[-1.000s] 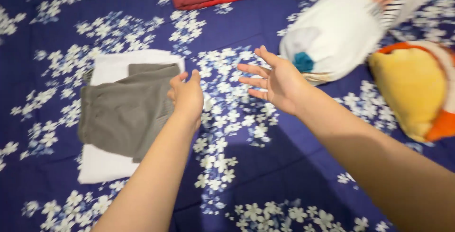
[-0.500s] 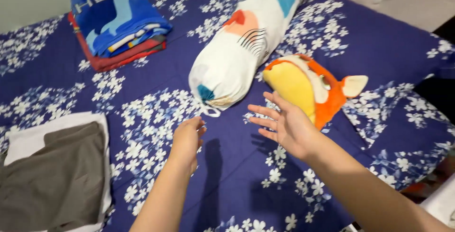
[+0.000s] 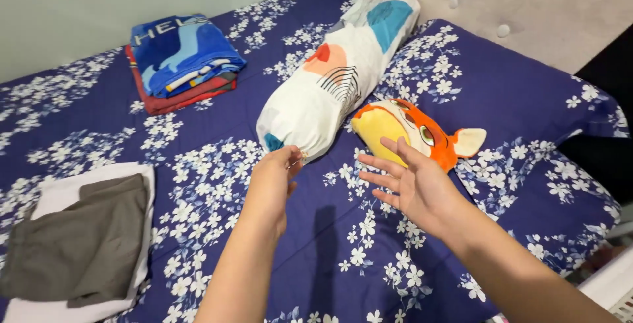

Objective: Cleaning and dusting pillows, bolsters, and other items on a bed using a small broom.

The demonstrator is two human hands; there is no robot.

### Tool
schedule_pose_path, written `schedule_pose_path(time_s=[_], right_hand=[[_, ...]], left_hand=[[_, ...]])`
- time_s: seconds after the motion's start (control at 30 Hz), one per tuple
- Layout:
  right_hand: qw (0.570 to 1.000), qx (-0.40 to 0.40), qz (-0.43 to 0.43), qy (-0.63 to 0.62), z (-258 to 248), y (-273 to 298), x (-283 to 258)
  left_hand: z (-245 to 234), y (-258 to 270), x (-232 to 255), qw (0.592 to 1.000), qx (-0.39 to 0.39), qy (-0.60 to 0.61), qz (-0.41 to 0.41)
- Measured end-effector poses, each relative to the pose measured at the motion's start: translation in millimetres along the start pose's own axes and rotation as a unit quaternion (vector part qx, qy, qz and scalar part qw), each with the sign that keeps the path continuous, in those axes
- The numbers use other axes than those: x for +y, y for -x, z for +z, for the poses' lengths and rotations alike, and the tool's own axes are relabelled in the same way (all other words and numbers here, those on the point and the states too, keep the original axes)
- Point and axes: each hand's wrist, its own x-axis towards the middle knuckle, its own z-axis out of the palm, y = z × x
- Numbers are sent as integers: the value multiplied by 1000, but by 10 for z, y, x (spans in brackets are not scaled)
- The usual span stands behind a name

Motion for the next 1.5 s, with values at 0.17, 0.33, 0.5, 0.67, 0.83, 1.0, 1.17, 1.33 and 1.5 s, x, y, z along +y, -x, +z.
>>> schedule_pose_path(time_s=[0.17,0.33,0.5,0.67,0.83,1.0,1.17,1.33,1.5], right_hand=[[1000,-27,-12,-11,262,148,-82],[999,-33,-28,-4,422,411,-117],[999,-24,-41,-15,412,632,-57],[998,-19,-56,4,404,789,-89],[997,-31,-66,9,278,743,-157],[998,-26,-49,-10,103,456,-313],[998,-55,-42,-6,132,-182,-598],[990,-135,13,27,511,-593,-763],[974,-211,24,74,1143,-917,-682]], left_hand=[[-159,174,86,999,12,-34,17],[-236,349,131,999,4,-23,22],[-166,471,123,1000,-27,-3,14],[-46,576,120,997,-39,62,-1],[111,615,228,996,-9,83,-21],[303,364,308,995,-22,92,-35],[404,19,495,994,-37,102,-13],[293,-157,790,994,-1,106,2],[17,-139,937,987,63,132,62]])
